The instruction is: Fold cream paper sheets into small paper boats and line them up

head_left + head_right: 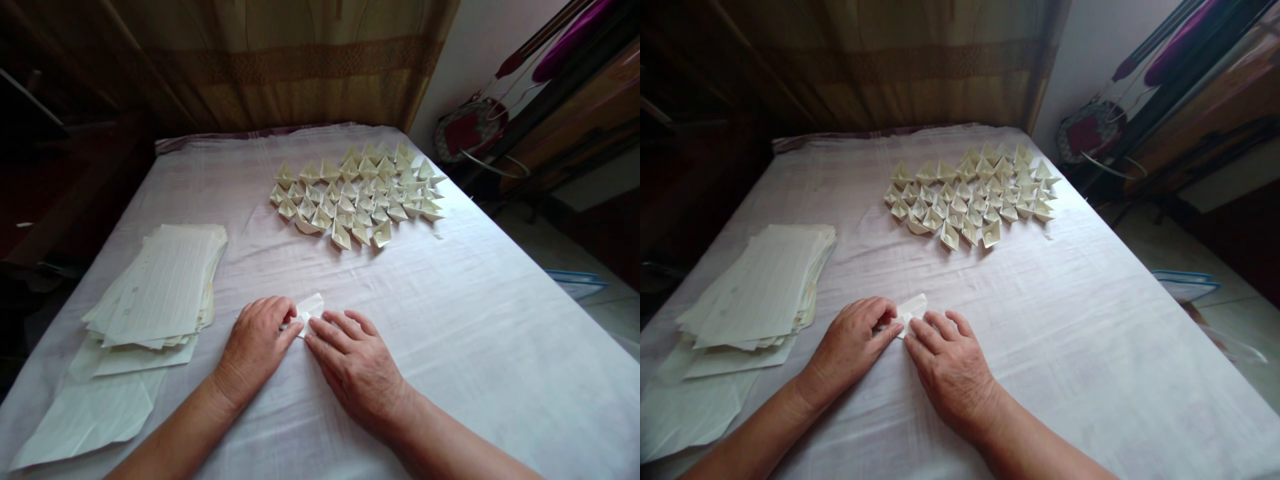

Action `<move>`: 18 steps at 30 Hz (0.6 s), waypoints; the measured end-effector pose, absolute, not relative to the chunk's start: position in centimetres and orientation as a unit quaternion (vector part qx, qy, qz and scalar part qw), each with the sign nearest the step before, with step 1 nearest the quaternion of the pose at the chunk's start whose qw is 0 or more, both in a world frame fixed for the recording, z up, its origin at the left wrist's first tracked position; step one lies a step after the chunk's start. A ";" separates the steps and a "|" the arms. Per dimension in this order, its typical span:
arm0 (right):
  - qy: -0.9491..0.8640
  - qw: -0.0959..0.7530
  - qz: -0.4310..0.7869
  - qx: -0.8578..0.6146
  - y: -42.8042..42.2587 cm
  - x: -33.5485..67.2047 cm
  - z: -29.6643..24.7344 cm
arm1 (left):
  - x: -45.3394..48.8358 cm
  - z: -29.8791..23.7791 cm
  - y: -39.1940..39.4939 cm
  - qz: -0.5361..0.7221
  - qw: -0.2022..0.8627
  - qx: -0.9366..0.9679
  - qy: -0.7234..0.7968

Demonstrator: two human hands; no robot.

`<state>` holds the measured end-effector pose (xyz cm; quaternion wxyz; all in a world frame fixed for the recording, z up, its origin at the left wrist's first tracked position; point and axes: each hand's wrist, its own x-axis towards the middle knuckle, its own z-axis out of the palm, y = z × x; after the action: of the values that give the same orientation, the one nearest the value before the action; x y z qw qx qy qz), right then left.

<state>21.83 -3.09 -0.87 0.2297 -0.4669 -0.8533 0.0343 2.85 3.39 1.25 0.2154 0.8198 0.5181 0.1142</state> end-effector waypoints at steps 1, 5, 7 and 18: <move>-0.854 0.229 0.032 -0.465 -3.1 21.8 -0.9 | 2.9 1.3 3.4 0.111 0.214 0.821 0.518; -0.862 0.225 0.030 -0.453 -3.1 21.9 -1.0 | 3.1 1.6 3.6 0.087 0.217 0.823 0.518; -0.867 0.223 0.031 -0.444 -3.0 22.0 -0.9 | 3.2 1.8 3.6 0.080 0.218 0.822 0.520; -0.892 0.213 0.023 -0.398 -2.4 22.7 -0.9 | 2.7 1.2 3.5 0.127 0.219 0.831 0.496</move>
<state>22.71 -2.38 -0.87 0.2133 -0.3981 -0.8919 0.0232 2.74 3.49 1.21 0.2188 0.8305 0.4962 0.1270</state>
